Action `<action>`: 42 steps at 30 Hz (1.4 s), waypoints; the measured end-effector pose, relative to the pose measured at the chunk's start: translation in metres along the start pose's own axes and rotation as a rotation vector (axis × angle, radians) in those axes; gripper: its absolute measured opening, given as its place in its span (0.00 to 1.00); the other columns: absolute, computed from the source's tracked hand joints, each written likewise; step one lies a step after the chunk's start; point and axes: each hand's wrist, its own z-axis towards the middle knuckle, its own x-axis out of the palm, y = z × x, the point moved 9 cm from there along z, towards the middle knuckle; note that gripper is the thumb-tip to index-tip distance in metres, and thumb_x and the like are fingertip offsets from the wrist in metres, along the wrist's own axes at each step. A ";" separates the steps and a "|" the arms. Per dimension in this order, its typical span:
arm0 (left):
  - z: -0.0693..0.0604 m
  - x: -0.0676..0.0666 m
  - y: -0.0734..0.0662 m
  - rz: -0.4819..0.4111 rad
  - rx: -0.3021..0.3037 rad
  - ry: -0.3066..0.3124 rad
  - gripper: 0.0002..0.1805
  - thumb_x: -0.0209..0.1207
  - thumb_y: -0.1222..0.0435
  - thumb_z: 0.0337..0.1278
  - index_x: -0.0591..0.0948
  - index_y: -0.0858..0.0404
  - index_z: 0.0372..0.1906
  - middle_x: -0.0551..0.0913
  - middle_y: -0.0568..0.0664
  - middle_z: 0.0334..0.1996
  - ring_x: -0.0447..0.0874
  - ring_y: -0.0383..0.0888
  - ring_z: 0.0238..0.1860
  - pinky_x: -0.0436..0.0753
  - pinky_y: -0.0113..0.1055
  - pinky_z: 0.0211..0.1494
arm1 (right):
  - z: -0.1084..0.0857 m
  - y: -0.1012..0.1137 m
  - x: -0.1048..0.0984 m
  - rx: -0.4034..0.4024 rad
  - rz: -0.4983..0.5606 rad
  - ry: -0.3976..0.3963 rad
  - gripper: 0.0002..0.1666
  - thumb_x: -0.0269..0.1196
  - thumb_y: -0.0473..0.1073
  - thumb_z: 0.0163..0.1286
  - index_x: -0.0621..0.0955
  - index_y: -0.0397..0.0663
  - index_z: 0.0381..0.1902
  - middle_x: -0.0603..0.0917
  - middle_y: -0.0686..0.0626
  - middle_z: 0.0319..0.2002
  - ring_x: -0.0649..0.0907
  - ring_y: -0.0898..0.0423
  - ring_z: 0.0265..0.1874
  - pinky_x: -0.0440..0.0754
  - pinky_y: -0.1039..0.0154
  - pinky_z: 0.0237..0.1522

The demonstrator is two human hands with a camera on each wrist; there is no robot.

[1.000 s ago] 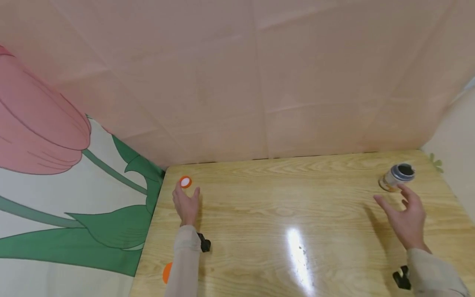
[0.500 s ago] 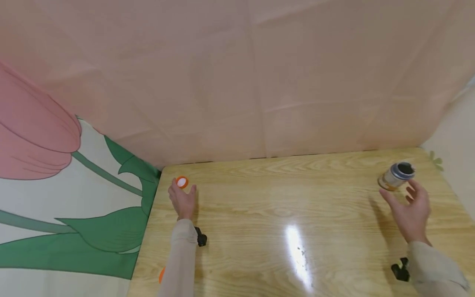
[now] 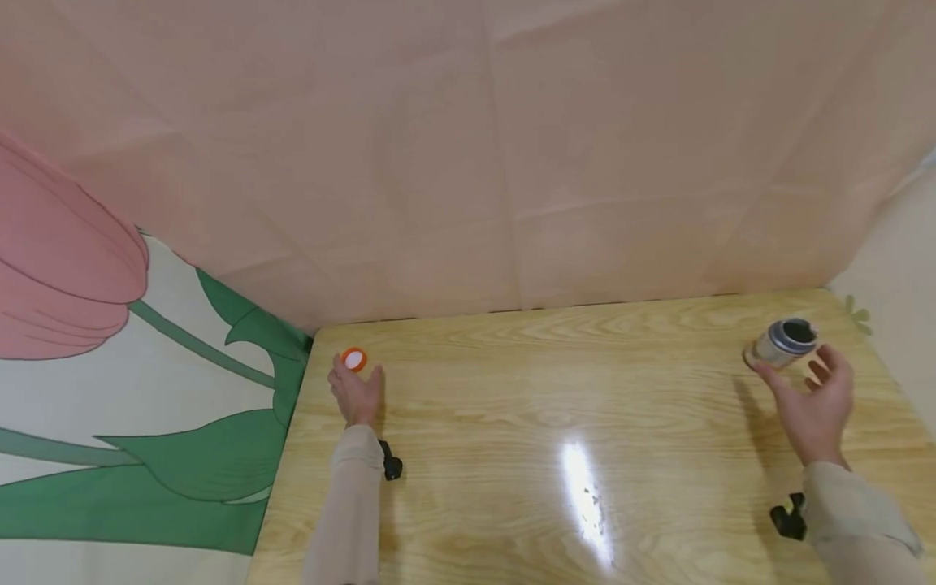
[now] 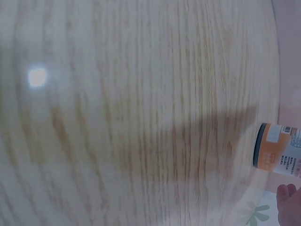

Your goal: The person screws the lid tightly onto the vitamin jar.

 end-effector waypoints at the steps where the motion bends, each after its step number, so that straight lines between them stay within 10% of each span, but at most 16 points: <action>1: 0.000 0.001 0.002 0.010 -0.003 0.007 0.49 0.63 0.57 0.61 0.48 0.61 0.78 0.55 0.68 0.73 0.57 0.66 0.71 0.63 0.61 0.72 | 0.000 0.000 0.000 0.001 -0.001 0.003 0.50 0.69 0.47 0.62 0.56 0.61 0.76 0.59 0.55 0.76 0.63 0.55 0.72 0.62 0.61 0.74; 42: 0.035 0.006 0.022 -0.030 -0.104 0.115 0.52 0.64 0.66 0.60 0.43 0.65 0.79 0.54 0.70 0.74 0.53 0.65 0.75 0.55 0.56 0.78 | 0.023 0.010 0.007 -0.160 -0.098 0.079 0.43 0.68 0.45 0.64 0.61 0.58 0.73 0.66 0.76 0.46 0.72 0.75 0.55 0.69 0.79 0.58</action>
